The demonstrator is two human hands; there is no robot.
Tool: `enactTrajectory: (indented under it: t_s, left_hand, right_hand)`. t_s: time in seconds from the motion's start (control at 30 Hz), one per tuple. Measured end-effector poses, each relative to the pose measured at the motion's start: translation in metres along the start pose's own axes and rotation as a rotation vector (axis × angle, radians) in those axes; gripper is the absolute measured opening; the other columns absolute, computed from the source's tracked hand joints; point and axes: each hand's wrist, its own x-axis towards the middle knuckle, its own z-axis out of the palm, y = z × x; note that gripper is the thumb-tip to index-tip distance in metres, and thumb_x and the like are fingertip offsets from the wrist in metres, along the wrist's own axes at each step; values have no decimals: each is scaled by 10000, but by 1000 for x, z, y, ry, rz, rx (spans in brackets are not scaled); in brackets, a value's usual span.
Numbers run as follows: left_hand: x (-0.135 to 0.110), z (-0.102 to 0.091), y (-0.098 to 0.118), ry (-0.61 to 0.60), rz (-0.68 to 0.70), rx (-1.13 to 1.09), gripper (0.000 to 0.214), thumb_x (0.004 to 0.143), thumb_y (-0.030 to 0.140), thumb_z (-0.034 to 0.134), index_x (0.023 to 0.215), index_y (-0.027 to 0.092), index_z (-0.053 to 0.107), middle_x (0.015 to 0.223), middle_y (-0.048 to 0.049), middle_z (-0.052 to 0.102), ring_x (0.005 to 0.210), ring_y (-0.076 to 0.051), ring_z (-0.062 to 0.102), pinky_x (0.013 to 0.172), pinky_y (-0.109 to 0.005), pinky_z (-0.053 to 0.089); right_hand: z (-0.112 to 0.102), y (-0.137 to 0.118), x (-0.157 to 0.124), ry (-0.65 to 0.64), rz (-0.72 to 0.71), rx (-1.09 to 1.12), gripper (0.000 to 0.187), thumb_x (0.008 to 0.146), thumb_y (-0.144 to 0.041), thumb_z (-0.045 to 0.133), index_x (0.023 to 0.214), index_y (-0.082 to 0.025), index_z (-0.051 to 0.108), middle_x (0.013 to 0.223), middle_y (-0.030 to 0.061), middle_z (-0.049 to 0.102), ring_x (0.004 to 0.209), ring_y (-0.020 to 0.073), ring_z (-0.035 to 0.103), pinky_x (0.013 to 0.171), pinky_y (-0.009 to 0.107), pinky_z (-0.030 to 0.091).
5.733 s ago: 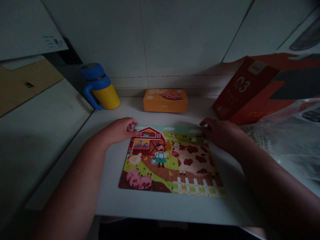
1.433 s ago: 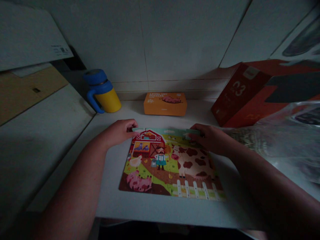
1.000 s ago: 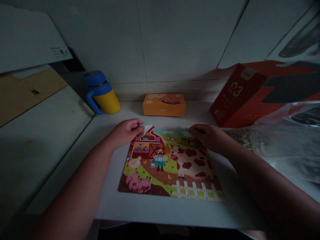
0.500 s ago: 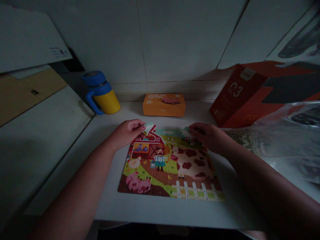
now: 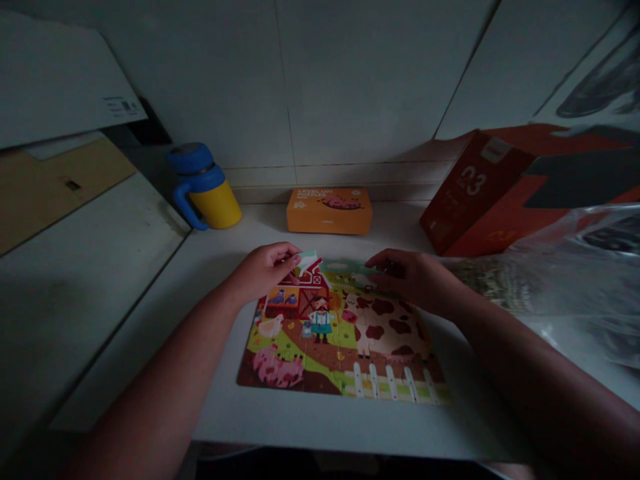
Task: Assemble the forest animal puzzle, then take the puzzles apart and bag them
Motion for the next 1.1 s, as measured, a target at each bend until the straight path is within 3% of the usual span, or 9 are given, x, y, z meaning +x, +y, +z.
enactTrajectory:
  t_s: [0.2,0.33,0.47,0.6,0.77,0.93,1.1]
  left_hand:
    - [-1,15,4,-6,6,-37,289,961,472,633,1101,219,623,1047,-42,740,732,-174,760,649,-285,573]
    - [-1,19,5,-22,31,-86,327,906,408,712,1148,214,609,1033,-42,739,794,-178,750,754,-328,612]
    - [-1,21,6,3,70,-91,343,850,325,768,1137,196,631,997,-40,724,870,-176,728,836,-345,607]
    - [-2,27,8,8,68,-105,279,875,354,753,1077,188,657,1017,-65,735,890,-186,723,863,-373,604]
    - [-6,41,13,-9,62,-114,194,922,331,706,1070,208,679,1050,-76,764,933,-200,732,911,-408,600]
    - [-10,57,19,-27,30,-174,120,929,272,694,1037,222,680,1007,-56,753,860,-179,728,837,-375,605]
    - [-11,72,20,-72,-12,-336,139,915,265,718,1040,233,665,991,-54,742,859,-180,729,821,-371,603]
  right_hand:
    - [5,-1,-1,-17,-47,-59,262,840,-465,754,960,-234,730,727,-9,696,623,162,589,568,280,418]
    - [6,-4,-2,-45,-54,-35,243,851,-463,739,887,-225,706,734,0,705,618,156,587,558,276,413]
    - [5,-7,-4,-95,-2,153,310,891,-515,700,1001,-226,701,749,6,708,607,162,599,519,268,417]
    - [6,-9,-6,-122,-2,325,360,907,-538,697,1081,-223,695,785,14,701,640,170,618,529,275,454]
    - [12,-11,-7,-78,-75,469,459,851,-515,784,1187,-246,624,936,28,721,762,183,676,646,300,553]
    - [18,-20,-8,-84,-20,522,374,869,-545,766,1035,-232,645,867,24,710,655,147,627,567,274,503]
    - [30,-19,-3,88,4,536,406,810,-565,820,984,-225,682,845,30,715,680,162,628,576,283,498]
